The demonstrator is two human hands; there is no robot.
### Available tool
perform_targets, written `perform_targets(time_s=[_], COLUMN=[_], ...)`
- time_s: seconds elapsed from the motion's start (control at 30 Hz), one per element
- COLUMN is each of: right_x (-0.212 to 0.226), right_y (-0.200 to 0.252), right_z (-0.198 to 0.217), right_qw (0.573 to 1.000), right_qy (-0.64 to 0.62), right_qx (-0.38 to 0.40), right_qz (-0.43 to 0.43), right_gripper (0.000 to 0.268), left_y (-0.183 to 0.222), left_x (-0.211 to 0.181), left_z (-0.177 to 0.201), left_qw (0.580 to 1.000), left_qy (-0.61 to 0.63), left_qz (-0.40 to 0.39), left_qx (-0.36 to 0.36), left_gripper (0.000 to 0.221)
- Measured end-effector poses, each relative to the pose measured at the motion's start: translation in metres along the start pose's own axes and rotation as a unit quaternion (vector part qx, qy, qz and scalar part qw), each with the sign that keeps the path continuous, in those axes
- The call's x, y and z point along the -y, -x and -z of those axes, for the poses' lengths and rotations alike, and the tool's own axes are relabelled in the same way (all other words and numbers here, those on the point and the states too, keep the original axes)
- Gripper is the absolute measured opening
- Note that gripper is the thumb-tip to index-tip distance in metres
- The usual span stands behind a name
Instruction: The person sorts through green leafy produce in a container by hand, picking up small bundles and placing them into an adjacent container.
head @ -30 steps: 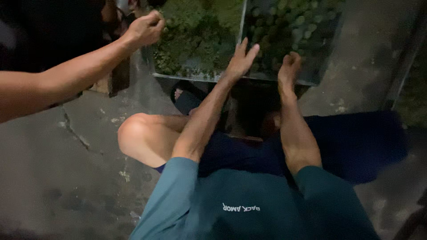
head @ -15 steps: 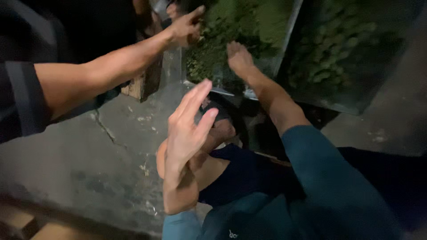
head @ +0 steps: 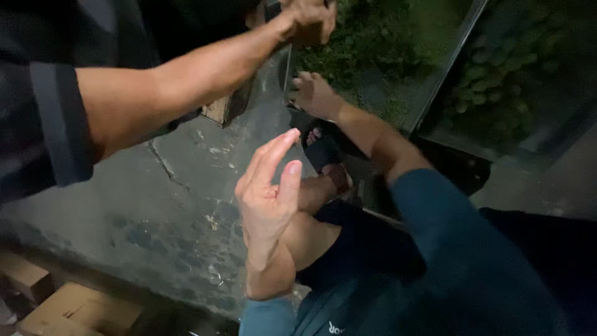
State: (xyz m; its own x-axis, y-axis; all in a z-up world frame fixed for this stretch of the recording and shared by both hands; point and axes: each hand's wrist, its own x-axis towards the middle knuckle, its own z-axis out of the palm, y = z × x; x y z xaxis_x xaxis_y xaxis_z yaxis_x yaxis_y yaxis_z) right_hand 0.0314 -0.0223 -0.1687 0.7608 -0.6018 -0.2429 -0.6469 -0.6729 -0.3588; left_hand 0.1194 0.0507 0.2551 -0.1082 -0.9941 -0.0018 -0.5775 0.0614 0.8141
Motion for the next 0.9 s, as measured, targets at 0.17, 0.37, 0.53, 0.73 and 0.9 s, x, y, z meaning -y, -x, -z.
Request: perform_targets(time_s=[0.17,0.37,0.53,0.73,0.9], right_x=[0.003,-0.039,-0.058,-0.053,-0.040], right_y=[0.011,0.182,0.209,0.224,0.214], right_z=[-0.015,-0.044,-0.043,-0.090,-0.079], right_qw=[0.995,0.959,0.948,0.938,0.958], right_qy=[-0.039,0.025,-0.009,-0.013,0.037], right_qx=[0.081,0.275,0.294,0.300,0.255], right_qz=[-0.030,-0.065,-0.124,-0.170,-0.123], right_gripper=[0.039,0.057,0.058,0.032,0.034], left_y=[0.003,-0.003,-0.006,-0.001,-0.014], left_x=[0.016,0.028,0.024,0.026,0.028], left_z=[0.007,0.010,-0.005,-0.014,-0.014], left_qw=[0.999,1.000,0.998,0.995,0.996], left_qy=[-0.040,-0.004,0.010,-0.048,-0.066], left_qz=[-0.011,-0.026,-0.056,-0.068,-0.037], left_qx=[0.005,0.008,0.020,0.050,0.057], left_gripper=[0.030,0.030,0.032,0.034,0.032])
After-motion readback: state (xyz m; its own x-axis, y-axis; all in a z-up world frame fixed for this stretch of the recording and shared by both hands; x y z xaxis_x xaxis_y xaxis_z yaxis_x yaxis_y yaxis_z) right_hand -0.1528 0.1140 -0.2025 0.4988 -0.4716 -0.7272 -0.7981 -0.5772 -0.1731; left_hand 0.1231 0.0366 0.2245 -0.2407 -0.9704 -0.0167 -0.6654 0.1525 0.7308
